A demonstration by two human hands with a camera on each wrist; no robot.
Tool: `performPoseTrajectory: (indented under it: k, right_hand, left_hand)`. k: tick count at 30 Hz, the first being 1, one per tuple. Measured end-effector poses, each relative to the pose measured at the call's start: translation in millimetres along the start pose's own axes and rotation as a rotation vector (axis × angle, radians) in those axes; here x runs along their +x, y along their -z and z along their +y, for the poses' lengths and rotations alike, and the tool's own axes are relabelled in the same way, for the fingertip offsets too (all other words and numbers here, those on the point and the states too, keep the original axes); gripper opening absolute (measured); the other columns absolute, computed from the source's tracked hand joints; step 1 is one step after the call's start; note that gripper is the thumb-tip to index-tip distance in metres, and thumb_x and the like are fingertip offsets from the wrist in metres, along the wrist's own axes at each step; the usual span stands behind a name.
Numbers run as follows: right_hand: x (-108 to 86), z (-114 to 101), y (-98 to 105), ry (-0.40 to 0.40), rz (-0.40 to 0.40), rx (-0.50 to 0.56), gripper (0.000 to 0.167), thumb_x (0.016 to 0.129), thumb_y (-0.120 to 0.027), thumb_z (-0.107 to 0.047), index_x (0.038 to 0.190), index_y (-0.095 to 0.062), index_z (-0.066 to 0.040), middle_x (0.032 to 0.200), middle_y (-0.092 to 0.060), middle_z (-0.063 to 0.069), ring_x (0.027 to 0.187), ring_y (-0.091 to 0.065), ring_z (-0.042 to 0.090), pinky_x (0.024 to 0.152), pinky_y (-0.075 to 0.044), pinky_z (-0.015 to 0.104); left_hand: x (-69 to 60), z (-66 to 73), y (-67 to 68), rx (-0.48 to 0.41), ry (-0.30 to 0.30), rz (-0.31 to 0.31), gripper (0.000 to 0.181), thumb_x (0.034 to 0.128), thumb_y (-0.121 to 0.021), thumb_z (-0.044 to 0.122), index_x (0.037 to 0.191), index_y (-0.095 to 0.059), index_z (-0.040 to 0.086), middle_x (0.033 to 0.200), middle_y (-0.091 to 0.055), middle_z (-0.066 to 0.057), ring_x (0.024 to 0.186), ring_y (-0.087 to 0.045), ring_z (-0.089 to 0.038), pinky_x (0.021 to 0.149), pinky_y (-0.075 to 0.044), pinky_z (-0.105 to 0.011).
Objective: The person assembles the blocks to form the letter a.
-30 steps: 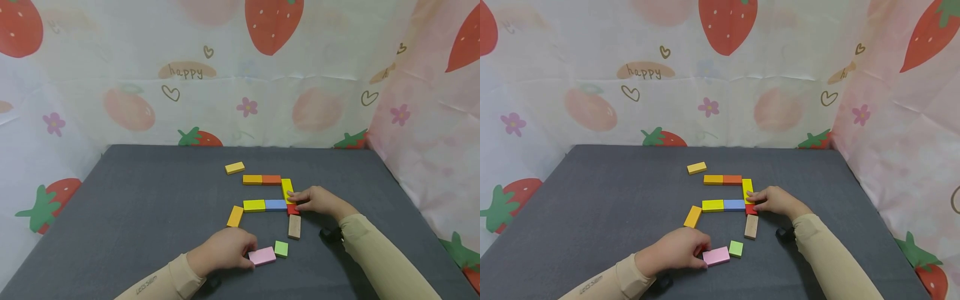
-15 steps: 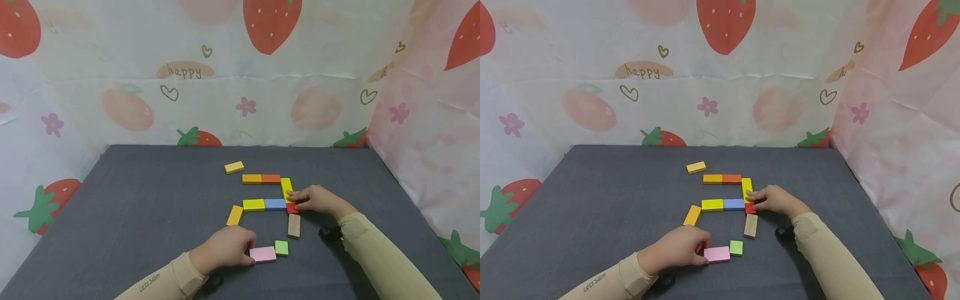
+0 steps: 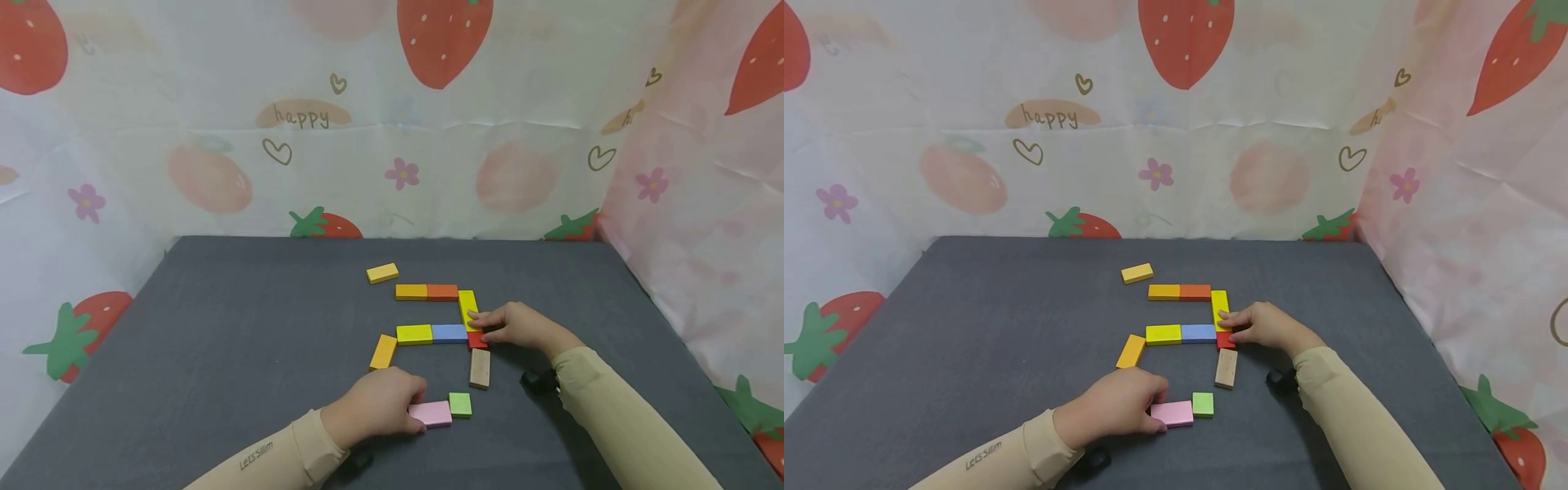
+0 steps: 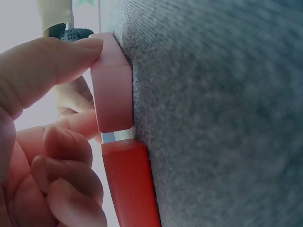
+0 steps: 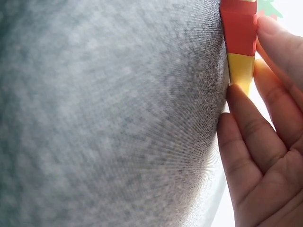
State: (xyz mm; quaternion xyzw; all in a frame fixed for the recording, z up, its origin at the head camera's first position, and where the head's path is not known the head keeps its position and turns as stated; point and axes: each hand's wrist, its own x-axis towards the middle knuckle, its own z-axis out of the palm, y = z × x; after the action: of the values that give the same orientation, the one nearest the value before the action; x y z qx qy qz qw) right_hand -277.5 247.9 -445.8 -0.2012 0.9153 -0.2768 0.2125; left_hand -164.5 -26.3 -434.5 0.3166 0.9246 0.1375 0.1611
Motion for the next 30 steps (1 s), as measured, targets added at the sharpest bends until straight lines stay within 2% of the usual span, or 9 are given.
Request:
performPoseTrajectory:
  k: [9,15,17,20,24,27,30]
  right_hand:
    - [0.1,-1,0,-0.008,-0.007,-0.003,0.040,0.082,-0.066,-0.027,0.122,-0.059,-0.025,0.131,-0.050,-0.003,0.126,-0.041,0.026,0.097,-0.037,0.043]
    - [-0.9,-2,1,-0.010,-0.010,0.002,0.040,0.082,-0.066,-0.027,0.122,-0.059,-0.025,0.131,-0.050,-0.004,0.126,-0.041,0.025,0.098,-0.036,0.043]
    - [-1.4,-2,1,-0.010,-0.009,0.008,0.040,0.082,-0.066,-0.027,0.121,-0.059,-0.025,0.131,-0.050,-0.004,0.126,-0.041,0.025,0.098,-0.036,0.043]
    - [-2.1,-2,2,-0.002,-0.005,0.010,0.040,0.082,-0.067,-0.027,0.121,-0.060,-0.025,0.131,-0.050,-0.004,0.126,-0.041,0.025,0.098,-0.036,0.044]
    - [-2.4,-1,2,0.018,0.000,0.007,0.039,0.082,-0.067,-0.026,0.120,-0.060,-0.024,0.131,-0.050,-0.004,0.126,-0.042,0.024,0.097,-0.037,0.043]
    - [-2.0,0,2,0.034,-0.001,-0.001,0.039,0.082,-0.066,-0.026,0.121,-0.060,-0.024,0.131,-0.050,-0.003,0.125,-0.042,0.025,0.096,-0.038,0.043]
    - [-1.8,0,2,0.055,-0.002,-0.010,0.040,0.082,-0.066,-0.026,0.121,-0.059,-0.023,0.131,-0.050,-0.002,0.125,-0.042,0.025,0.096,-0.038,0.043]
  left_hand:
    - [-2.1,-0.5,-0.3,-0.004,0.058,0.035,0.028,0.0714,-0.074,0.040,0.070,-0.052,0.023,0.055,-0.047,0.010,0.051,-0.044,-0.007,0.046,-0.034,-0.023]
    - [1.3,-1.6,1.5,-0.005,0.042,0.021,0.029,0.0706,-0.075,0.044,0.073,-0.054,0.023,0.058,-0.049,0.011,0.053,-0.045,-0.007,0.047,-0.036,-0.023]
    - [4.9,-0.2,4.7,0.002,0.016,0.013,0.028,0.0704,-0.075,0.044,0.076,-0.057,0.023,0.061,-0.049,0.011,0.056,-0.046,-0.007,0.049,-0.037,-0.023]
    - [12.8,4.5,11.5,0.041,-0.055,0.003,0.026,0.0719,-0.074,0.042,0.085,-0.062,0.023,0.068,-0.049,0.011,0.061,-0.046,-0.007,0.053,-0.039,-0.022]
    - [25.4,13.1,18.2,0.090,-0.157,-0.013,0.032,0.0759,-0.072,0.035,0.105,-0.063,0.022,0.081,-0.051,0.009,0.068,-0.046,-0.006,0.059,-0.040,-0.020]
    - [34.4,20.7,18.4,0.113,-0.214,-0.042,0.038,0.0773,-0.071,0.030,0.114,-0.061,0.022,0.088,-0.053,0.008,0.069,-0.046,-0.004,0.061,-0.041,-0.018]
    - [41.3,28.0,16.2,0.155,-0.261,-0.082,0.037,0.0779,-0.071,0.028,0.114,-0.061,0.025,0.091,-0.053,0.007,0.071,-0.046,-0.004,0.060,-0.041,-0.017]
